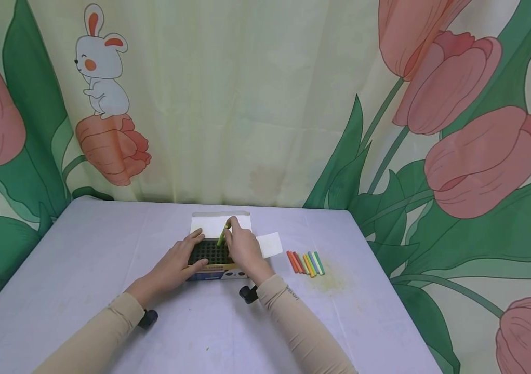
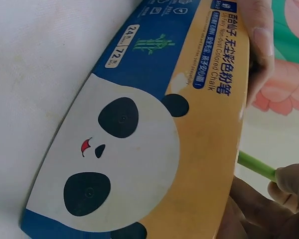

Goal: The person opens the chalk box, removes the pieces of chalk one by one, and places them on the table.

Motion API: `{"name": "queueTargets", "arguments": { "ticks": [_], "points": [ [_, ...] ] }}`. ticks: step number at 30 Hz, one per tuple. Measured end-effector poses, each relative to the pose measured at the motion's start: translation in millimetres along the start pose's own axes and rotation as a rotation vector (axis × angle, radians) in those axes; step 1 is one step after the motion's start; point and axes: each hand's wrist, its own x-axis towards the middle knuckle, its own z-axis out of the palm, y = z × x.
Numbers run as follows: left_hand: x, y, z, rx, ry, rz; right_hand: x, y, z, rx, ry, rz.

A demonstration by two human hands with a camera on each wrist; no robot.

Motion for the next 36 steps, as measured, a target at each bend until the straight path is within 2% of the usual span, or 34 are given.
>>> {"name": "queueTargets", "arguments": {
  "ticks": [9, 16, 20, 28, 36],
  "points": [
    [1.0, 1.1, 0.0, 0.0, -0.002, 0.003, 0, 0, -7.2, 0.058, 0.0, 0.012],
    [1.4, 2.6, -1.2, -0.005, -0.004, 0.012, 0, 1, -17.8, 0.24, 0.014, 0.044],
    [0.8, 3.7, -1.9, -0.011, -0.011, 0.01, 1, 6, -25.8, 0.301, 0.064, 0.082],
    [-1.1, 3.1, -2.2, -0.017, -0.014, 0.011, 4, 19, -45.2, 0.29, 0.221, 0.093],
    [-1.1, -0.7, -1.4, -0.01, -0.007, 0.018, 4, 33, -61.2, 0.368, 0.303, 0.11]
  ]
}}
